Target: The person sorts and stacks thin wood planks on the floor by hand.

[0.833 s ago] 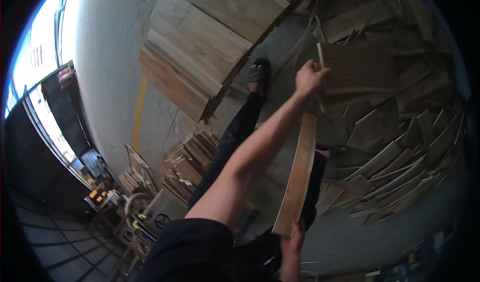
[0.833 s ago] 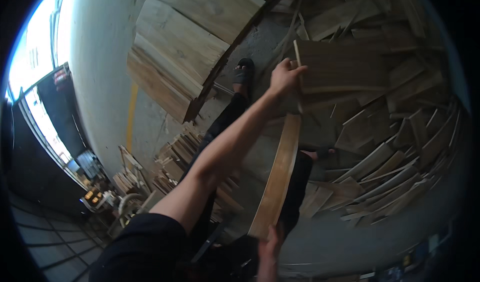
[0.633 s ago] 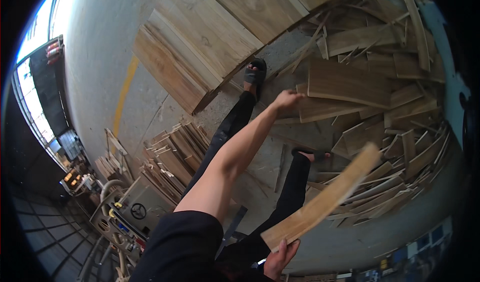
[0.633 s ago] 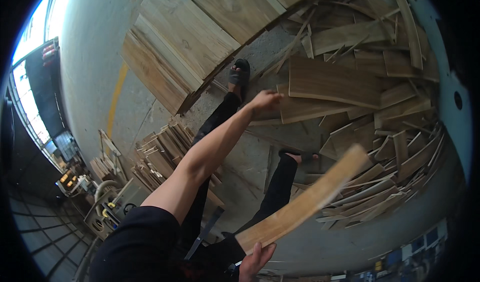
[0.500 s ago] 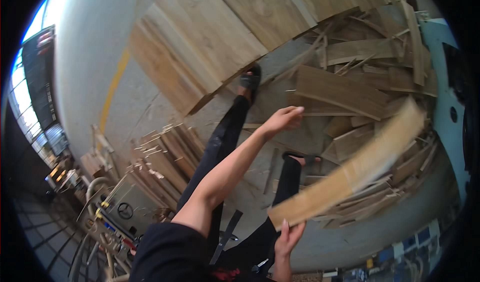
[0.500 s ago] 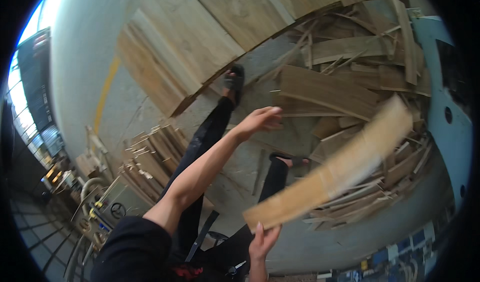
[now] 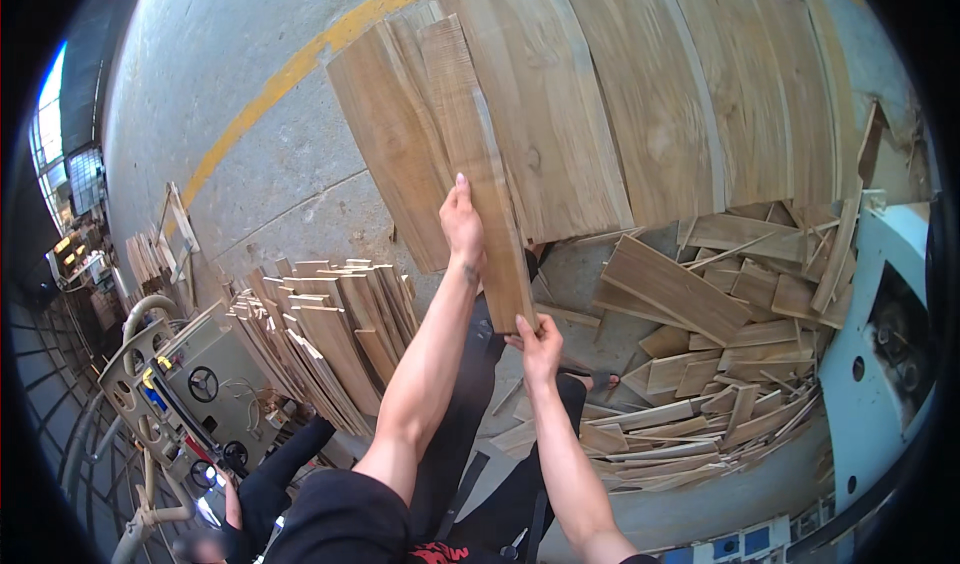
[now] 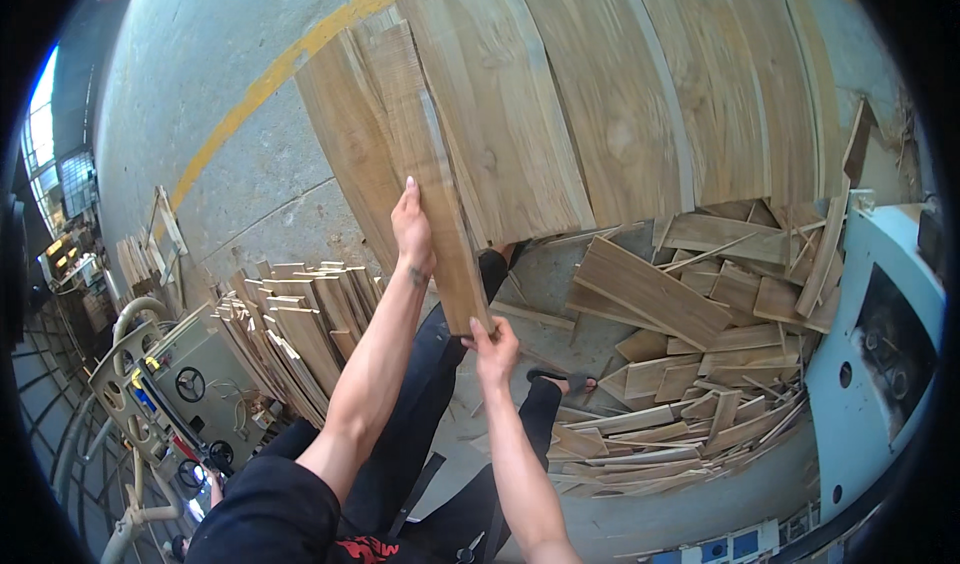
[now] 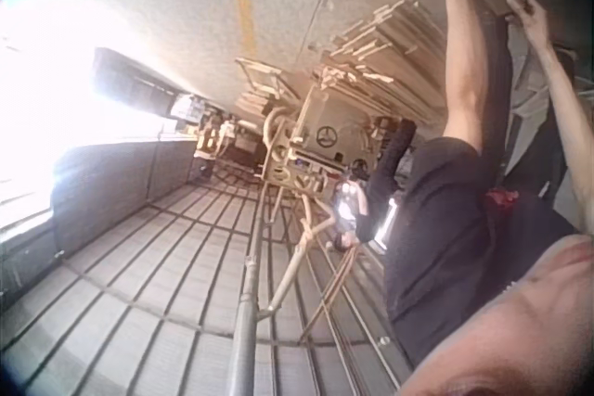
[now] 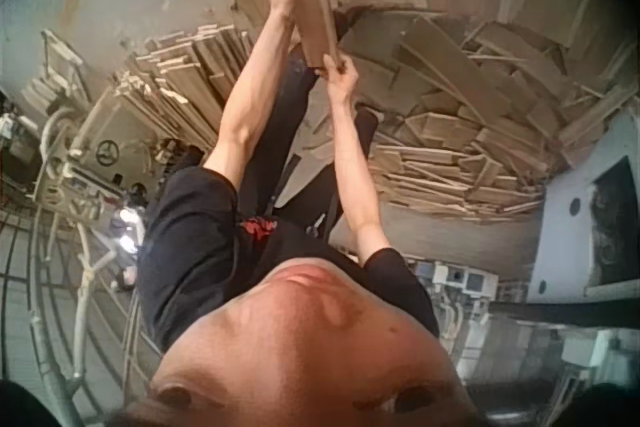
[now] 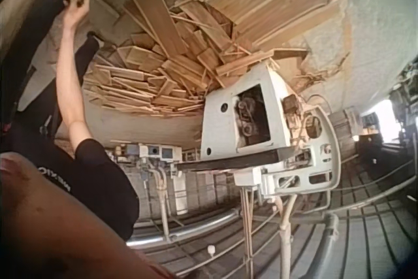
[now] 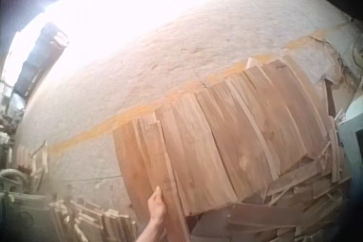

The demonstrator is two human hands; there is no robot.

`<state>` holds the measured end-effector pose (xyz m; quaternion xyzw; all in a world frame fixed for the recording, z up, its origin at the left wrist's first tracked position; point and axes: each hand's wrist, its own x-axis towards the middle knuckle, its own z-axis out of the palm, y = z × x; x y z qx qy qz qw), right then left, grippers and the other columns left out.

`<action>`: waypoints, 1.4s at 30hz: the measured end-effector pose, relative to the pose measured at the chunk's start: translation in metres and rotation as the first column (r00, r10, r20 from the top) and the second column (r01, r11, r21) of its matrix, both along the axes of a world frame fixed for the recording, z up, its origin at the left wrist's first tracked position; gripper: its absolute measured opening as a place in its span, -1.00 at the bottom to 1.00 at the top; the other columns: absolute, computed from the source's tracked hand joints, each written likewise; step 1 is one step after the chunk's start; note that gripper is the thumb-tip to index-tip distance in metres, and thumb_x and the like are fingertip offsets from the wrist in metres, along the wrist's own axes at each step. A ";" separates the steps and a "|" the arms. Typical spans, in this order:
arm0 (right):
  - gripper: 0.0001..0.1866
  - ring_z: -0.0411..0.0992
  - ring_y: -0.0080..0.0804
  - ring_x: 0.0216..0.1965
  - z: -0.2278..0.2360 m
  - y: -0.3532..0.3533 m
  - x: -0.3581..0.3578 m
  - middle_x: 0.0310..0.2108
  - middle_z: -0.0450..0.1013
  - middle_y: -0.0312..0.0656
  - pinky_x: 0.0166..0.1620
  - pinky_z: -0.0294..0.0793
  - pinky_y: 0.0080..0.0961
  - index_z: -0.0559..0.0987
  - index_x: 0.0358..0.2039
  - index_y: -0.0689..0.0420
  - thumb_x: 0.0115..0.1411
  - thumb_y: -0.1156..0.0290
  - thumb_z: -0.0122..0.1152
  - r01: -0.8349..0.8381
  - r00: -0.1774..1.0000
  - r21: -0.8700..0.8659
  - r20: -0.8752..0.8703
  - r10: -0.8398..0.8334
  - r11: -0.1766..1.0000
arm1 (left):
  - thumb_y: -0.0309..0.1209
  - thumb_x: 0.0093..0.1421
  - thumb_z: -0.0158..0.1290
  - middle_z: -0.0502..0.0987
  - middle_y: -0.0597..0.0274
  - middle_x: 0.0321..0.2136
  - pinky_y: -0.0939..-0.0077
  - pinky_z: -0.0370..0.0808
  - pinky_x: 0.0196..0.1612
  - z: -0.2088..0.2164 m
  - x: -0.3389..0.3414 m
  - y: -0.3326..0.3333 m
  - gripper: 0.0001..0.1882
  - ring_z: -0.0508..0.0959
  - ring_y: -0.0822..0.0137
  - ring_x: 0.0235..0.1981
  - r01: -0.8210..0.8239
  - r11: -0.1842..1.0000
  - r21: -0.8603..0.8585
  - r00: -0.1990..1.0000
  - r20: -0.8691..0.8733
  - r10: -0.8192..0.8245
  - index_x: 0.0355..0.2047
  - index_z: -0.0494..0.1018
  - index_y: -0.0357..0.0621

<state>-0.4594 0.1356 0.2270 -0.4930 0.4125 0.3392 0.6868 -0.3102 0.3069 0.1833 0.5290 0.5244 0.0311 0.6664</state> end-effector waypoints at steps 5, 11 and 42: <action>-0.72 0.53 -0.44 -0.30 -0.028 0.060 0.041 -0.30 0.51 -0.19 -0.22 0.58 -0.48 0.46 -0.11 0.22 0.22 0.38 0.24 0.139 0.982 -0.011 -0.126 -0.139 0.990 | -0.14 0.35 -0.05 0.55 0.26 -0.41 0.51 0.44 -0.21 -0.064 0.020 0.053 -0.63 0.49 0.45 -0.37 0.046 0.983 0.180 0.994 -0.107 -0.027 -0.25 0.48 -0.25; -0.70 0.44 -0.31 -0.04 -0.076 0.049 0.058 -0.10 0.44 -0.20 -0.09 0.55 -0.37 0.40 -0.02 0.19 0.28 0.38 0.13 0.276 0.926 -0.036 -0.256 -0.276 0.960 | -0.35 0.17 0.14 0.49 0.07 -0.10 0.33 0.38 0.07 -0.024 0.037 0.024 -0.65 0.48 0.18 -0.06 0.291 0.645 0.707 0.954 -0.267 -0.138 -0.06 0.46 -0.20; -0.62 0.44 0.03 0.03 0.158 -0.213 0.131 -0.11 0.48 0.11 0.06 0.47 -0.13 0.49 -0.19 0.21 0.11 0.20 0.30 -0.115 0.903 0.741 0.355 -0.241 0.662 | -0.30 0.01 0.29 0.58 0.18 -0.28 0.17 0.35 0.07 0.135 0.040 -0.060 -0.75 0.58 0.22 -0.16 0.606 0.232 0.761 0.464 -0.100 -0.880 -0.31 0.54 -0.05</action>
